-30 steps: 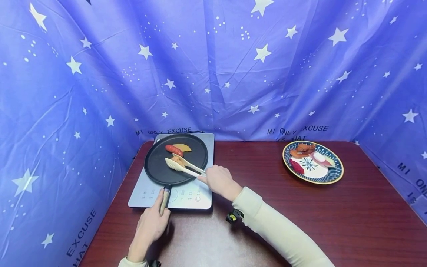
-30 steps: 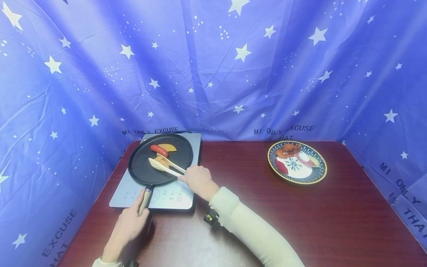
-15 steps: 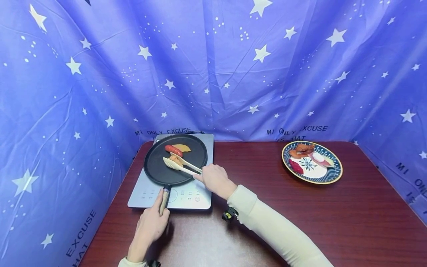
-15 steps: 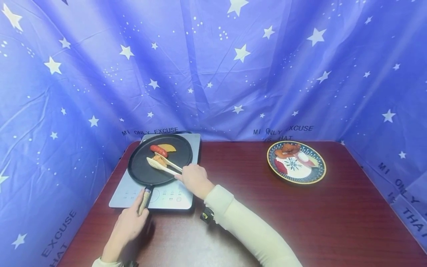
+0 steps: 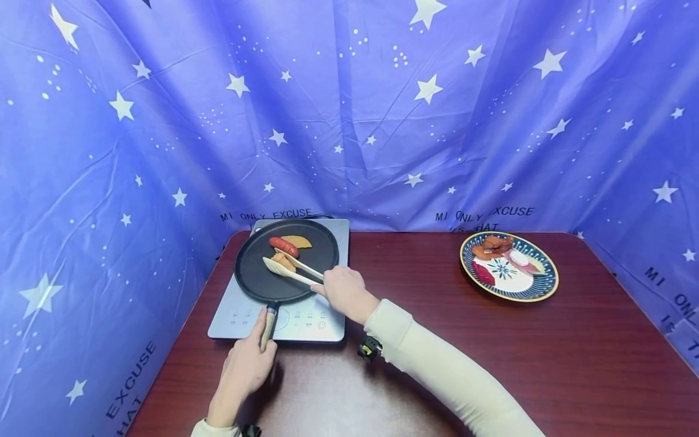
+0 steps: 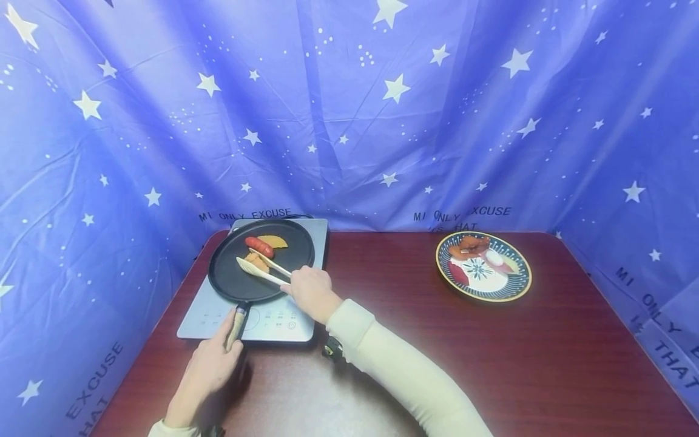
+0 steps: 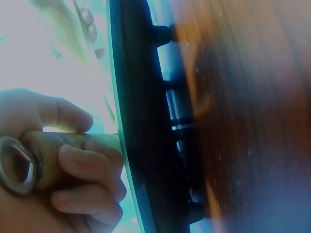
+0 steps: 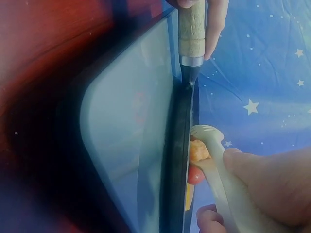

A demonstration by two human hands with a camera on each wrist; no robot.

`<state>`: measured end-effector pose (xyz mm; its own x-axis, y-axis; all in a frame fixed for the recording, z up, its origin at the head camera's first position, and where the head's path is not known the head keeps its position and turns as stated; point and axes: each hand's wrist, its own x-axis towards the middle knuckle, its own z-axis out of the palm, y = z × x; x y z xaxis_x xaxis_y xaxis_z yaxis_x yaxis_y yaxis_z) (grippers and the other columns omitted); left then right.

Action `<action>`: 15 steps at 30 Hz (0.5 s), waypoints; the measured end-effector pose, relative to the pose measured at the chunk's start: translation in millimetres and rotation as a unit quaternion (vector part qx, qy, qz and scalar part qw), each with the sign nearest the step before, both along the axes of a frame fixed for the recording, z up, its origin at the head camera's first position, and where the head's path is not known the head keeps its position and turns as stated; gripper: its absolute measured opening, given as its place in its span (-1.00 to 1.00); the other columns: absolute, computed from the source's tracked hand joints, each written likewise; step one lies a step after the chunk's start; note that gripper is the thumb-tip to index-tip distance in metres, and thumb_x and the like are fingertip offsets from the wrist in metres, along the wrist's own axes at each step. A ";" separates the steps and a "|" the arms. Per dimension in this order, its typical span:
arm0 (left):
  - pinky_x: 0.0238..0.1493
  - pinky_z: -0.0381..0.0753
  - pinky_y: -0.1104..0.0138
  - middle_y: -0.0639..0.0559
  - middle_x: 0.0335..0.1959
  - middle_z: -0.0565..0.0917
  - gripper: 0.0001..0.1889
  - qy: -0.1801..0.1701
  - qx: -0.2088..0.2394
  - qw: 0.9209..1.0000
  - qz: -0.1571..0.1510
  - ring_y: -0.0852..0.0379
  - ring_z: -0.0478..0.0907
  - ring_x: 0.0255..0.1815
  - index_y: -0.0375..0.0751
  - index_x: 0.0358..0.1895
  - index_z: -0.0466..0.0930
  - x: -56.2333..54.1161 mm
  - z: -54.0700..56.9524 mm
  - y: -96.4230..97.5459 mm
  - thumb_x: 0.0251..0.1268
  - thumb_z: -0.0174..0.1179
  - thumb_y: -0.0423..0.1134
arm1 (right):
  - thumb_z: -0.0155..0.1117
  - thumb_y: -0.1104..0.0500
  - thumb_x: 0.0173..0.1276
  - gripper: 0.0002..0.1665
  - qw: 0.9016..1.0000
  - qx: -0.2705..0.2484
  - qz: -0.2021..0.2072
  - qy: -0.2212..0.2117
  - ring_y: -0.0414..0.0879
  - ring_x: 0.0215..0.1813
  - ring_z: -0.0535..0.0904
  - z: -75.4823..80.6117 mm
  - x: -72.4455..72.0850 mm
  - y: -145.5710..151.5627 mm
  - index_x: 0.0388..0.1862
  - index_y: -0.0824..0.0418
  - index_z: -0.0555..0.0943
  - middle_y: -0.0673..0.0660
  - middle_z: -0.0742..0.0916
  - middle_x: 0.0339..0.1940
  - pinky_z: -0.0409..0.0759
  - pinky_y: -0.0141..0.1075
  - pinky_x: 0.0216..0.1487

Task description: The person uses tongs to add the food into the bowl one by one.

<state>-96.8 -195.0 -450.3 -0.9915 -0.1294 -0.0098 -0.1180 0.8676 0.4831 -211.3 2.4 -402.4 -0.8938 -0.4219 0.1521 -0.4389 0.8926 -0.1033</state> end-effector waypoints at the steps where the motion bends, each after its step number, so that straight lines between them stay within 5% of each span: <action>1: -0.51 0.42 0.07 -0.39 -0.11 0.60 -0.25 0.000 -0.001 1.000 -0.001 -0.09 0.52 -0.48 -0.05 0.48 0.09 -0.3 0.0 0.1 0.15 0.03 -0.17 | 0.13 -0.24 0.30 -0.44 1.000 -0.001 0.002 0.000 -0.06 -0.63 0.50 0.6 -0.3 -0.5 -0.73 0.10 0.47 0.06 0.54 -0.72 0.44 -0.18 -0.65; 15: -0.47 0.43 0.05 -0.37 -0.14 0.61 -0.26 -0.004 -0.003 1.000 0.001 -0.09 0.52 -0.47 -0.04 0.48 0.09 -1.8 -0.7 0.1 0.15 0.02 -0.16 | 0.14 -0.23 0.30 -0.47 1.000 0.021 0.007 0.002 -0.11 -0.63 0.48 5.0 -6.5 -9.0 -0.68 0.11 0.53 0.03 0.53 -0.71 0.44 -0.20 -0.66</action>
